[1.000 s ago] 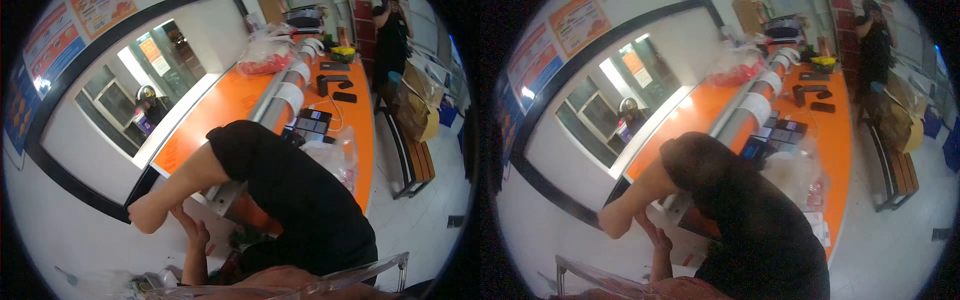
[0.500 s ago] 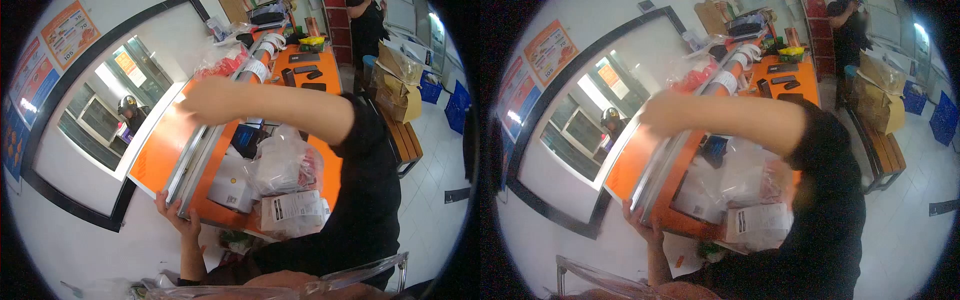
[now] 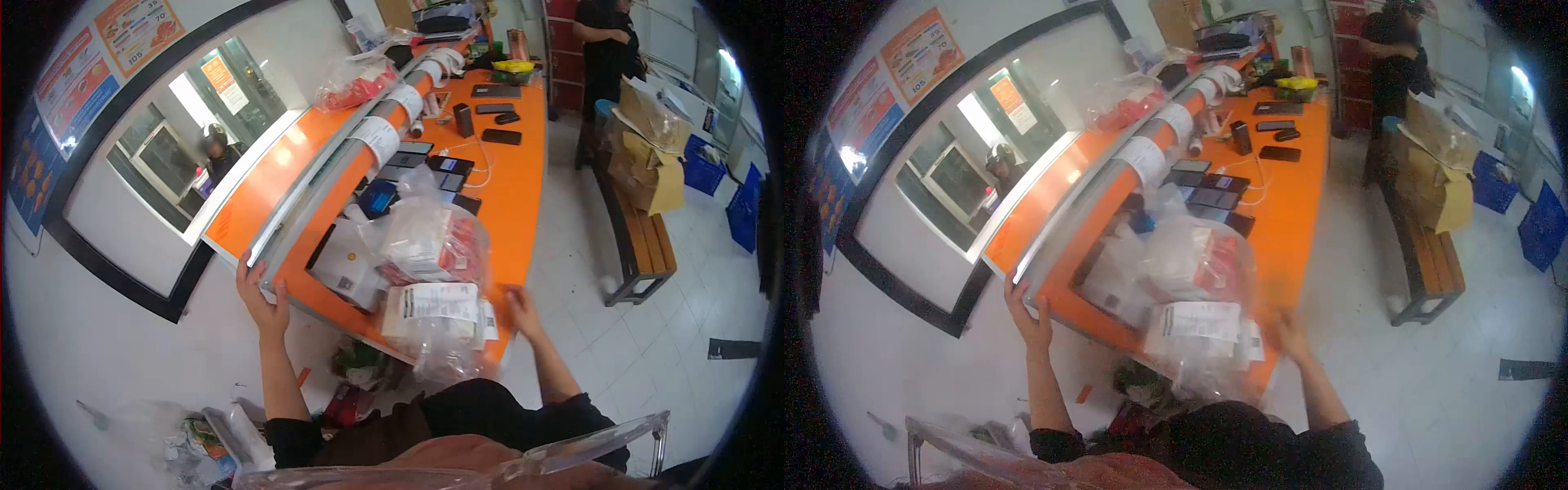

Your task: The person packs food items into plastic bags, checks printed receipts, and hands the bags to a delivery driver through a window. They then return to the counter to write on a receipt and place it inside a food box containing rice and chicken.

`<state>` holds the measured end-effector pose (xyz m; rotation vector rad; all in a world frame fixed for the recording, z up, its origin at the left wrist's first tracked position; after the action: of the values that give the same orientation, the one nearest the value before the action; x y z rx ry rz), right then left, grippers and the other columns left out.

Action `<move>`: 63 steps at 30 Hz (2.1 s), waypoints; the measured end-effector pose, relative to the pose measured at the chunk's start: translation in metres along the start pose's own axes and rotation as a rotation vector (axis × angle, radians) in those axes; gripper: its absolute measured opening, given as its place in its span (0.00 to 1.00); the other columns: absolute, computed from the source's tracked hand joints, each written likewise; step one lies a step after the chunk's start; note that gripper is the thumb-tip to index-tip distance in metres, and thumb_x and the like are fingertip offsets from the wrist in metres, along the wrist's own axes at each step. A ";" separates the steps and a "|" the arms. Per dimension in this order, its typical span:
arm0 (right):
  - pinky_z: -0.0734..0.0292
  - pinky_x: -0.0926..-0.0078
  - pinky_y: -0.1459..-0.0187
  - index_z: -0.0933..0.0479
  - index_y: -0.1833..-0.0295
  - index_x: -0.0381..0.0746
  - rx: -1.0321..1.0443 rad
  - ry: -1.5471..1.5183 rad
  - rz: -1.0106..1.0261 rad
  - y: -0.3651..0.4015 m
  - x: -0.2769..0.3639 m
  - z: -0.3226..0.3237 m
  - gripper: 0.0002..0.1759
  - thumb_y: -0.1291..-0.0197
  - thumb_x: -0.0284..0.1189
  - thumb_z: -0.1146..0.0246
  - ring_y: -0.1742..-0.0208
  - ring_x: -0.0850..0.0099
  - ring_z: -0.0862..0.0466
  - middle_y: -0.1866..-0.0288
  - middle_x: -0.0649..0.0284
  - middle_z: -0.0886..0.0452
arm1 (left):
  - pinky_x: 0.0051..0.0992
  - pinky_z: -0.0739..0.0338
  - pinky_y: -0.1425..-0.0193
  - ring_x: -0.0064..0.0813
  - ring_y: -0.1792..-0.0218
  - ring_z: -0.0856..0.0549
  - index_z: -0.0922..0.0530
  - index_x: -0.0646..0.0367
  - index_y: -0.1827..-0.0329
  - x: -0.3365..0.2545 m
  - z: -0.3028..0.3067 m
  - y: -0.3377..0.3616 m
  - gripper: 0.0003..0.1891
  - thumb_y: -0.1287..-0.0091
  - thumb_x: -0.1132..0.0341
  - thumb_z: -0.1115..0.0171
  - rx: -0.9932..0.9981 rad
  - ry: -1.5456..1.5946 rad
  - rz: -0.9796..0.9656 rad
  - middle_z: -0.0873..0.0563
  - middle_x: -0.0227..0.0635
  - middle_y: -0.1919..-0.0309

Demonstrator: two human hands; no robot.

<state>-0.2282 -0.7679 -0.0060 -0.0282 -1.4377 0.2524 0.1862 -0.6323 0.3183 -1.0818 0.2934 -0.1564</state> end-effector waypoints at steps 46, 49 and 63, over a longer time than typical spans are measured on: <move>0.31 0.71 0.43 0.38 0.39 0.35 0.392 -0.580 0.367 -0.636 0.181 -0.023 0.32 0.51 0.18 0.35 0.44 0.68 0.26 0.43 0.56 0.28 | 0.30 0.41 0.33 0.30 0.37 0.33 0.33 0.60 0.40 0.004 -0.009 0.035 0.20 0.28 0.56 0.52 -0.509 -0.169 0.950 0.31 0.39 0.38; 0.32 0.74 0.41 0.39 0.37 0.34 0.624 -0.752 0.453 -0.607 0.205 -0.014 0.32 0.49 0.11 0.42 0.40 0.70 0.29 0.41 0.57 0.29 | 0.30 0.41 0.33 0.30 0.37 0.33 0.33 0.60 0.39 0.035 0.016 0.057 0.21 0.28 0.56 0.51 -0.518 -0.174 0.911 0.29 0.38 0.39; 0.51 0.75 0.31 0.48 0.28 0.38 0.820 -0.504 0.721 -0.546 0.262 0.012 0.39 0.47 0.10 0.47 0.27 0.69 0.45 0.28 0.55 0.45 | 0.28 0.40 0.33 0.29 0.38 0.32 0.29 0.59 0.44 0.009 -0.006 0.037 0.16 0.28 0.59 0.50 -0.548 -0.250 0.825 0.30 0.39 0.38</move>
<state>-0.1267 -1.2511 0.3441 0.2032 -1.6741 1.5111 0.1926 -0.6228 0.2809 -1.4150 0.5497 0.8330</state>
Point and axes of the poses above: each hand's wrist, its own y-axis away from the middle knuckle, its own z-axis out of the back of the hand, x = y × z, the point moved 7 cm from there along -y, towards the middle knuckle
